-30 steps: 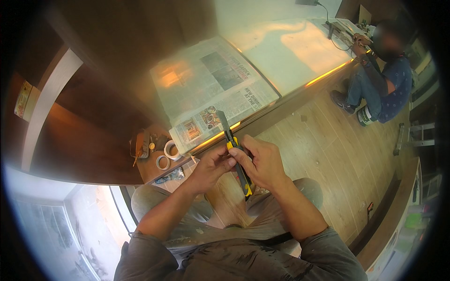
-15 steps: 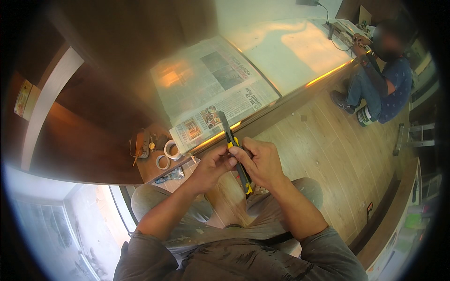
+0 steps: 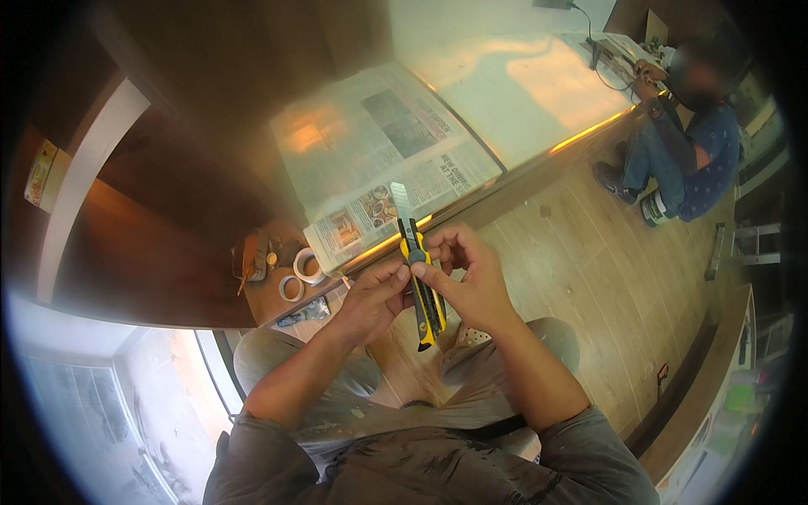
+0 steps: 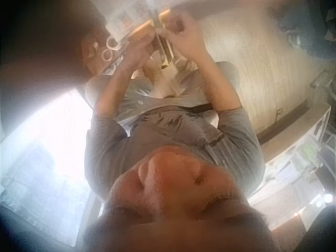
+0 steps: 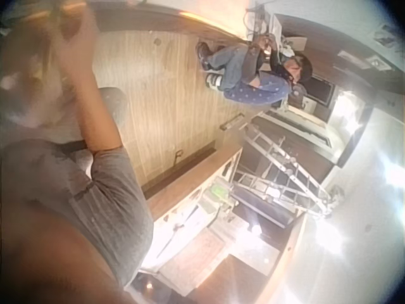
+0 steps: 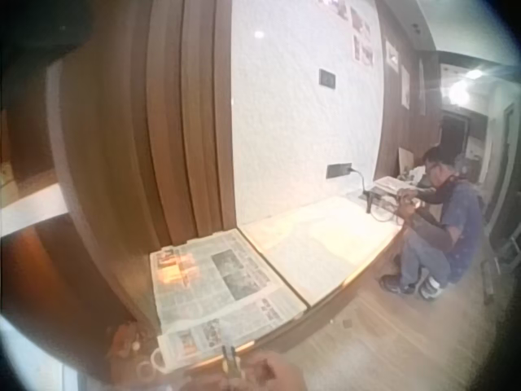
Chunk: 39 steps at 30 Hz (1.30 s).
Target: The person sits on the floor and uses a utility knife to trim the edge of a cabinet. They repeatedly extend and retract the blade, then scrape along the cabinet edge to remove material.
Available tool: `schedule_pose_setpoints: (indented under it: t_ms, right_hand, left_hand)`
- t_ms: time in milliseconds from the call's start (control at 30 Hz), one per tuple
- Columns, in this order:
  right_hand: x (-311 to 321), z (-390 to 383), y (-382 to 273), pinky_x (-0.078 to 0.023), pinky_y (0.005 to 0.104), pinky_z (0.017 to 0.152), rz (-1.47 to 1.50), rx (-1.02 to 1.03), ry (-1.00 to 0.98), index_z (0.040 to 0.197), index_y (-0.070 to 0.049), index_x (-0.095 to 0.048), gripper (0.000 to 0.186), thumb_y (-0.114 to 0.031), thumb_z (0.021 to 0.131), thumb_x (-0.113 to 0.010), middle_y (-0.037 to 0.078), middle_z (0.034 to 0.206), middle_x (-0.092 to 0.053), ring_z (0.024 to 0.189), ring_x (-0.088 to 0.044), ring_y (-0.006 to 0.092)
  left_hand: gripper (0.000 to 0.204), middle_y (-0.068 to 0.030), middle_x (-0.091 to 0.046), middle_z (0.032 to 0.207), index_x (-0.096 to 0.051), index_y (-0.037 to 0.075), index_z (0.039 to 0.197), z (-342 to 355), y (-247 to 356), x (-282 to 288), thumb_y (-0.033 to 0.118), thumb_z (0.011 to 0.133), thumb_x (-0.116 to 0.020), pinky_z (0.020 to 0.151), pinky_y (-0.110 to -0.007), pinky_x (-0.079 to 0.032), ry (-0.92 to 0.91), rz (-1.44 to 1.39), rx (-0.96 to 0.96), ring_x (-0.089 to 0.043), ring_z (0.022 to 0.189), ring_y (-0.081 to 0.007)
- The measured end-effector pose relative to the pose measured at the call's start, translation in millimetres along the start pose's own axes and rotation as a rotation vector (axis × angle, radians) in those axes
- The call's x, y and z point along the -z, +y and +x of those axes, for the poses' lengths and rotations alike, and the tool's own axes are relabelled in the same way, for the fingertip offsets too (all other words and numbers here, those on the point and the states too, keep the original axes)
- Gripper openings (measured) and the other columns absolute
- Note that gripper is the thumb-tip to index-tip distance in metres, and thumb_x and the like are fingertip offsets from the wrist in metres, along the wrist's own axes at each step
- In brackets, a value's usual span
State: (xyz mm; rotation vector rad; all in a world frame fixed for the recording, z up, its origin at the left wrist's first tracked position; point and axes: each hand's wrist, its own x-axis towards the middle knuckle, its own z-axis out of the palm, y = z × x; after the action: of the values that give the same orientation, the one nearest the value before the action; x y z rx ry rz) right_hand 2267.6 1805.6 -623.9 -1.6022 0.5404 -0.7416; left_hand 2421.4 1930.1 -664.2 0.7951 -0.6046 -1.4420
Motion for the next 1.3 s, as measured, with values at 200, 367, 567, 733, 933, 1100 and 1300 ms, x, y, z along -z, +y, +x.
schedule_pose_setpoints:
  t_ms: [200, 367, 567, 733, 933, 1100, 1300]
  right_hand:
    - [0, -3, -4, -0.051, 0.0272, 0.076, -0.054, -0.010, -0.044, 0.116, -0.002, -0.071, 0.031, -0.023, 0.096, -0.081, 0.002, 0.103, -0.058, 0.087, -0.059, 0.0104]
    - [-1, -2, 20, -0.052, 0.0269, 0.081, 0.102, 0.015, -0.055, 0.128, -0.002, -0.062, 0.034, -0.023, 0.103, -0.072, 0.004, 0.111, -0.058, 0.094, -0.060, 0.0108]
    - [4, 2, 2, -0.051, 0.0279, 0.085, 0.459, -0.102, 0.120, 0.135, -0.004, -0.050, 0.036, -0.020, 0.107, -0.066, 0.006, 0.111, -0.060, 0.095, -0.060, 0.0119]
    - [10, 4, 10, -0.052, 0.0309, 0.085, 0.123, 0.117, 0.177, 0.131, -0.005, -0.052, 0.038, -0.016, 0.102, -0.073, 0.007, 0.109, -0.063, 0.095, -0.062, 0.0143]
    - [0, -3, 5, -0.053, 0.0362, 0.087, -0.169, 0.146, 0.093, 0.125, -0.004, -0.058, 0.043, -0.008, 0.089, -0.081, 0.014, 0.111, -0.063, 0.095, -0.065, 0.0260]
    - [-2, -3, 6, -0.054, 0.0413, 0.088, -0.208, 0.224, 0.070, 0.126, -0.005, -0.060, 0.047, -0.007, 0.084, -0.082, 0.016, 0.113, -0.060, 0.100, -0.066, 0.0347]
    - [2, -4, 0, -0.053, 0.0438, 0.089, -0.261, 0.194, -0.009, 0.124, -0.007, -0.064, 0.046, -0.006, 0.082, -0.082, 0.017, 0.113, -0.060, 0.105, -0.064, 0.0392]
  left_hand:
    - [0.040, -0.0088, -0.065, 0.138, -0.061, 0.003, 0.141, 1, -2, 5, 0.031, 0.114, -0.052, 0.105, -0.043, -0.054, -0.026, 0.070, -0.012, -0.064, 0.124, -0.0199]
    - [0.030, -0.0106, -0.073, 0.121, -0.069, 0.000, 0.126, 7, -10, 11, 0.024, 0.110, -0.062, 0.096, -0.040, -0.059, 0.127, 0.185, -0.059, -0.071, 0.110, -0.0207]
    - [0.025, -0.0099, -0.074, 0.106, -0.069, -0.001, 0.119, 12, -7, 15, 0.021, 0.109, -0.063, 0.089, -0.036, -0.060, 0.320, 0.385, -0.191, -0.071, 0.096, -0.0184]
    - [0.023, -0.0101, -0.074, 0.109, -0.068, -0.001, 0.122, 13, 1, 11, 0.012, 0.104, -0.070, 0.092, -0.034, -0.060, 0.323, 0.281, -0.211, -0.071, 0.098, -0.0171]
    - [0.025, -0.0090, -0.070, 0.118, -0.064, -0.001, 0.127, 13, 11, -5, 0.003, 0.102, -0.068, 0.092, -0.033, -0.059, 0.214, 0.313, -0.268, -0.070, 0.101, -0.0171]
    - [0.023, -0.0059, -0.068, 0.121, -0.065, 0.003, 0.122, 12, 0, 3, 0.000, 0.100, -0.071, 0.097, -0.036, -0.058, 0.195, 0.137, -0.187, -0.067, 0.110, -0.0169]
    - [0.022, -0.0052, -0.068, 0.123, -0.063, 0.007, 0.126, 12, 0, 5, 0.012, 0.105, -0.068, 0.101, -0.037, -0.055, 0.189, -0.117, -0.082, -0.067, 0.112, -0.0179]
